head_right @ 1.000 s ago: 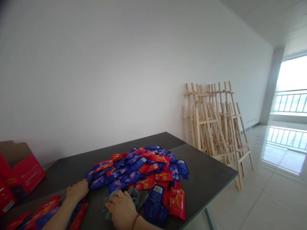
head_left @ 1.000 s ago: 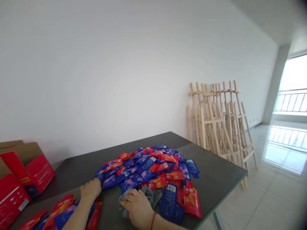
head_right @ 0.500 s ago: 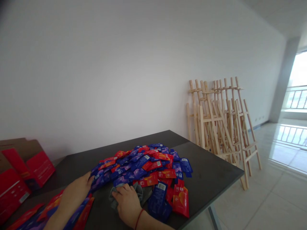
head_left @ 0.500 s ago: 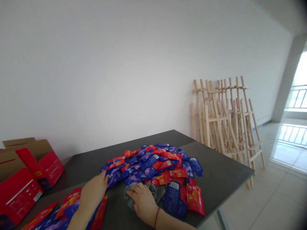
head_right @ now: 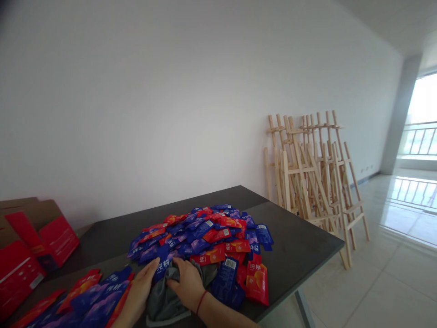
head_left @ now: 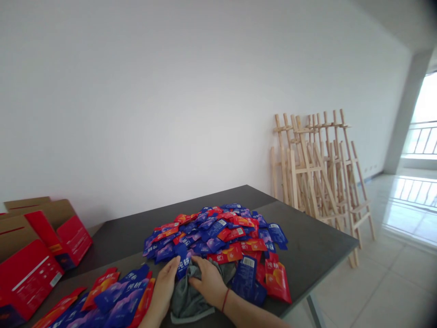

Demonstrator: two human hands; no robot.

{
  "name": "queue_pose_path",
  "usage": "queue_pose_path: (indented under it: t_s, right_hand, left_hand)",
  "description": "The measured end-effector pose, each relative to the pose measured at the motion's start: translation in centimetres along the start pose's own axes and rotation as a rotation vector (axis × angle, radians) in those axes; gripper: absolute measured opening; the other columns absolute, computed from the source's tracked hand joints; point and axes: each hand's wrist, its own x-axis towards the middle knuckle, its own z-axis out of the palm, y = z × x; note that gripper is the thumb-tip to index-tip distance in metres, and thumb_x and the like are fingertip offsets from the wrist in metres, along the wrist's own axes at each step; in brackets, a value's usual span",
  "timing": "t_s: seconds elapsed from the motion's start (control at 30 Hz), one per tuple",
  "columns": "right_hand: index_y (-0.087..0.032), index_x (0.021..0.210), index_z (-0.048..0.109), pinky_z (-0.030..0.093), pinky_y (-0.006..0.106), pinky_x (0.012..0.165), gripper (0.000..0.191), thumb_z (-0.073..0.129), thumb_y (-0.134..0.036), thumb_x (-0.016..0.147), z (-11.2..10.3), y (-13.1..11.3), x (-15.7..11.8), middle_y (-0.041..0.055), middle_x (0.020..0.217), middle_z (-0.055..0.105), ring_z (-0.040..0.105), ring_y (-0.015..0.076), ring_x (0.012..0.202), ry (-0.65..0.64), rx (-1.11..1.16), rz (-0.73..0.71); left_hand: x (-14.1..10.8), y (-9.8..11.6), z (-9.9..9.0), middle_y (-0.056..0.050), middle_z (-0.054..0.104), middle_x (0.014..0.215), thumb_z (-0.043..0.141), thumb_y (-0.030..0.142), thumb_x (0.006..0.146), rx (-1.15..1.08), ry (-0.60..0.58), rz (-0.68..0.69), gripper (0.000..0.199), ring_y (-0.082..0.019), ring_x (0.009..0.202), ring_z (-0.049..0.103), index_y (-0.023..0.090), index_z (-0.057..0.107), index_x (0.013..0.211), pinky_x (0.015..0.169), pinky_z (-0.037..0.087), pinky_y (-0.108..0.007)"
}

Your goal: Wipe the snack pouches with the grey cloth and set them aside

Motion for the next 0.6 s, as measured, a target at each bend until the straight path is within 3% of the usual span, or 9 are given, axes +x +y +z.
queue_pose_path:
  t_s: [0.1, 0.2, 0.3, 0.37, 0.47, 0.6]
  right_hand:
    - [-0.020, 0.123, 0.056, 0.048, 0.037, 0.093, 0.051, 0.062, -0.013, 0.072, 0.3, -0.1, 0.2, 0.0075, 0.113, 0.066, 0.062, 0.0248, 0.106, 0.046, 0.019, 0.037]
    - [-0.020, 0.121, 0.054, 0.048, 0.038, 0.092, 0.050, 0.058, -0.010, 0.072, 0.3, 0.1, 0.2, 0.0080, 0.111, 0.065, 0.061, 0.0243, 0.104, 0.152, 0.046, 0.034]
    - [-0.018, 0.125, 0.050, 0.043, 0.040, 0.100, 0.054, 0.053, -0.007, 0.072, -0.1, -0.2, -0.1, 0.0101, 0.119, 0.061, 0.055, 0.0237, 0.113, 0.200, -0.003, -0.063]
    - [-0.018, 0.132, 0.045, 0.038, 0.040, 0.106, 0.061, 0.051, -0.006, 0.072, -0.7, -0.9, -0.4, 0.0100, 0.130, 0.054, 0.047, 0.0227, 0.122, 0.111, -0.097, -0.194]
    - [-0.020, 0.140, 0.038, 0.033, 0.043, 0.107, 0.063, 0.052, -0.013, 0.079, -1.6, -2.2, -0.8, 0.0076, 0.144, 0.043, 0.038, 0.0240, 0.128, -0.131, -0.270, -0.369]
    - [-0.020, 0.143, 0.033, 0.034, 0.044, 0.104, 0.060, 0.050, -0.022, 0.086, -2.4, -3.4, -1.1, 0.0075, 0.147, 0.040, 0.037, 0.0246, 0.126, -0.296, -0.407, -0.451]
  left_hand:
    - [-0.9, -0.5, 0.9, -0.007, 0.076, 0.088, 0.056, 0.050, 0.080, -0.225, -0.061, -0.230, 0.030, -0.030, 0.106, 0.066, 0.024, 0.069, 0.087, 0.094, 0.049, -0.043]
    - [-1.5, -0.1, 1.1, -0.009, 0.076, 0.092, 0.051, 0.051, 0.084, -0.368, -0.155, -0.373, 0.038, -0.030, 0.098, 0.070, 0.023, 0.068, 0.102, 0.090, 0.052, -0.046]
    - [-1.6, 0.6, 0.8, -0.009, 0.076, 0.095, 0.051, 0.048, 0.085, -0.476, -0.191, -0.445, 0.040, -0.028, 0.087, 0.073, 0.022, 0.065, 0.112, 0.085, 0.055, -0.044]
    - [-1.6, 0.9, 0.6, -0.008, 0.076, 0.097, 0.053, 0.046, 0.085, -0.546, -0.205, -0.490, 0.041, -0.026, 0.084, 0.073, 0.021, 0.064, 0.115, 0.085, 0.055, -0.042]
    - [-1.6, 0.9, 0.8, -0.008, 0.076, 0.099, 0.050, 0.040, 0.088, -0.599, -0.179, -0.513, 0.038, -0.024, 0.087, 0.073, 0.018, 0.063, 0.116, 0.088, 0.054, -0.039]
    - [-1.7, 0.8, 0.9, -0.009, 0.077, 0.095, 0.050, 0.037, 0.089, -0.564, -0.130, -0.490, 0.035, -0.024, 0.088, 0.073, 0.016, 0.065, 0.112, 0.089, 0.054, -0.038]
